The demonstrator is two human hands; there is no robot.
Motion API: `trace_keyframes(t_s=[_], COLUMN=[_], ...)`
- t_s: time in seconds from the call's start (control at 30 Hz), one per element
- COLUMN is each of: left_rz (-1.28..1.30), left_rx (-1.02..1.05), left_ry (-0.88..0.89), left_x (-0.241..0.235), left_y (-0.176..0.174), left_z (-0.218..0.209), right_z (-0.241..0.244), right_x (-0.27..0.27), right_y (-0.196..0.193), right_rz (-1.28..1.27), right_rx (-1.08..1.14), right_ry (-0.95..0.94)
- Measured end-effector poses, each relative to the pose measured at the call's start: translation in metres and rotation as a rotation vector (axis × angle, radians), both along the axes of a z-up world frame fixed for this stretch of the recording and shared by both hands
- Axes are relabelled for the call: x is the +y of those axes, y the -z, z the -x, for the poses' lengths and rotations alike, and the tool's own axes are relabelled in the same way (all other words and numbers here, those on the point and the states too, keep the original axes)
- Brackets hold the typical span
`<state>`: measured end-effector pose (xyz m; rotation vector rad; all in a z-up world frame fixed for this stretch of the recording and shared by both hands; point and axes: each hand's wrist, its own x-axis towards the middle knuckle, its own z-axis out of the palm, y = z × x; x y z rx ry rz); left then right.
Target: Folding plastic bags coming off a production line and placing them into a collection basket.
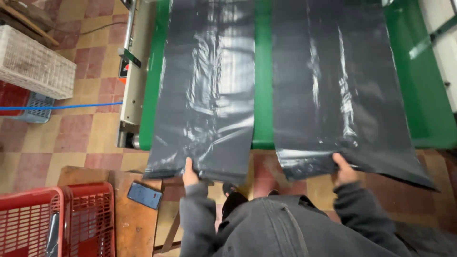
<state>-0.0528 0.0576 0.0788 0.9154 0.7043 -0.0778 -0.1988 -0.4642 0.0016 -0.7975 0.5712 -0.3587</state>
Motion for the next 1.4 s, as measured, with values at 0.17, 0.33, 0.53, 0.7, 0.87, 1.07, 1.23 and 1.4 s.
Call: trace_keyframes(t_s=[0.17, 0.33, 0.53, 0.7, 0.87, 1.07, 1.23, 1.4], left_rz=[-0.045, -0.037, -0.136, -0.488, -1.278, -1.787, -1.570, -1.296], left_rx=[-0.333, -0.496, -0.615, -0.991, -0.898, -0.193, -0.269, -0.272], left_ry=[0.016, 0.138, 0.303, 0.626, 0.615, 0.667, 0.561, 0.857], left_x=[0.050, 0.033, 0.012, -0.067, -0.011, 0.093, 0.110, 0.130], left_y=[-0.033, -0.185, -0.213, -0.198, -0.161, -0.049, -0.001, 0.010], left_z=[0.062, 0.041, -0.145, -0.396, -0.398, -0.332, -0.302, -0.293], right_z=[-0.094, -0.175, -0.193, -0.323, -0.435, -0.388, -0.356, -0.335], right_x=[-0.001, 0.048, 0.169, 0.160, 0.115, 0.145, 0.140, 0.101], right_y=[-0.197, -0.244, -0.181, -0.129, -0.032, -0.054, -0.033, -0.008], right_rz=[-0.087, 0.645, 1.357, 0.973, 1.028, 1.136, 1.286, 0.916], right_rx=[-0.414, -0.547, -0.511, -0.037, 0.276, 0.303, 0.589, 0.285], right_ry=[-0.170, -0.498, -0.917, -0.377, -0.320, -0.353, -0.463, -0.658])
